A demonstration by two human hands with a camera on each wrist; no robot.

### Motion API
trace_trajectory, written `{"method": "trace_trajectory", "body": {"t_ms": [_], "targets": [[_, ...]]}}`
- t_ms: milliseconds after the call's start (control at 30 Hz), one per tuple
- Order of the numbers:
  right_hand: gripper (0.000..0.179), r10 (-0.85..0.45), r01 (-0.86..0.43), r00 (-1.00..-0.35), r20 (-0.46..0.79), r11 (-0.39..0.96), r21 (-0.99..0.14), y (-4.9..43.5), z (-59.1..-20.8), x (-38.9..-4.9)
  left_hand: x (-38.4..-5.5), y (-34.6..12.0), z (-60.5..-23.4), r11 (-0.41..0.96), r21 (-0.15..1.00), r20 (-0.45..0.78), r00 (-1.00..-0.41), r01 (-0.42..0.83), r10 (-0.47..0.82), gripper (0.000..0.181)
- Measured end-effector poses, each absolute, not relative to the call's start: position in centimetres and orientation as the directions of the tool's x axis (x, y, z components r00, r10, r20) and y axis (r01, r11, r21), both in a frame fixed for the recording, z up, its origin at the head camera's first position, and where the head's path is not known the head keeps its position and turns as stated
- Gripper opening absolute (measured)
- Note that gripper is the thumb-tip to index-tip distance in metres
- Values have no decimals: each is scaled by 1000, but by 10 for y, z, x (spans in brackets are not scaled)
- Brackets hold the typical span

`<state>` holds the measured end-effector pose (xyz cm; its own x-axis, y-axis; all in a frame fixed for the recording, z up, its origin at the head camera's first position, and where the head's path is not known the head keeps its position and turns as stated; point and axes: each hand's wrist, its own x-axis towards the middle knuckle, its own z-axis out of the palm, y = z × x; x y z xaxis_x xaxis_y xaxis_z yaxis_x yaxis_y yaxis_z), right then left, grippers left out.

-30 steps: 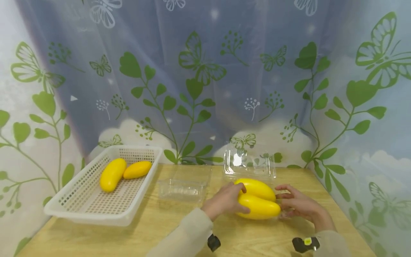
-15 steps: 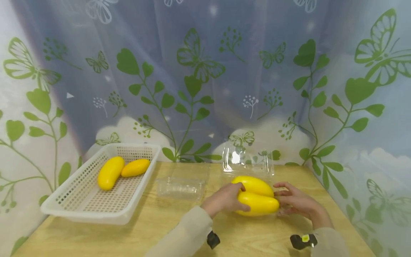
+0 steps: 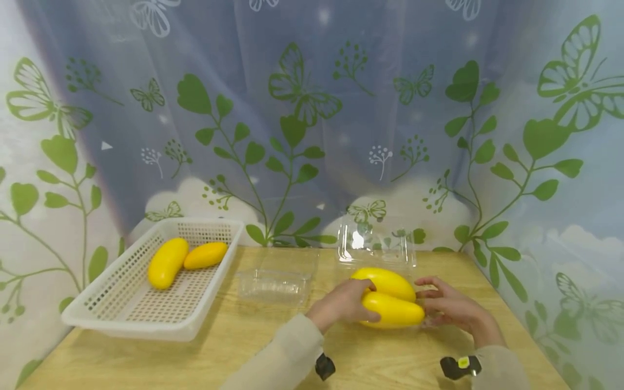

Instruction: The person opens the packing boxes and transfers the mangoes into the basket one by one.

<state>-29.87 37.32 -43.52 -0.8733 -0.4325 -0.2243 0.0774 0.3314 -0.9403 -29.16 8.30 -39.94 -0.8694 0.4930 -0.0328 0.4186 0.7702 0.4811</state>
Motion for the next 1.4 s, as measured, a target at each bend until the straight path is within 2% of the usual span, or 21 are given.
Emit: {"method": "trace_trajectory", "body": {"t_ms": [967, 1400], "targets": [[68, -430, 83, -873, -229, 332, -939, 373, -434, -298, -290, 85, -403, 770, 477, -13, -873, 423, 488, 56], [61, -435, 68, -875, -213, 325, -943, 375, -436, -299, -288, 86, -401, 770, 478, 15, -881, 422, 474, 55]]}}
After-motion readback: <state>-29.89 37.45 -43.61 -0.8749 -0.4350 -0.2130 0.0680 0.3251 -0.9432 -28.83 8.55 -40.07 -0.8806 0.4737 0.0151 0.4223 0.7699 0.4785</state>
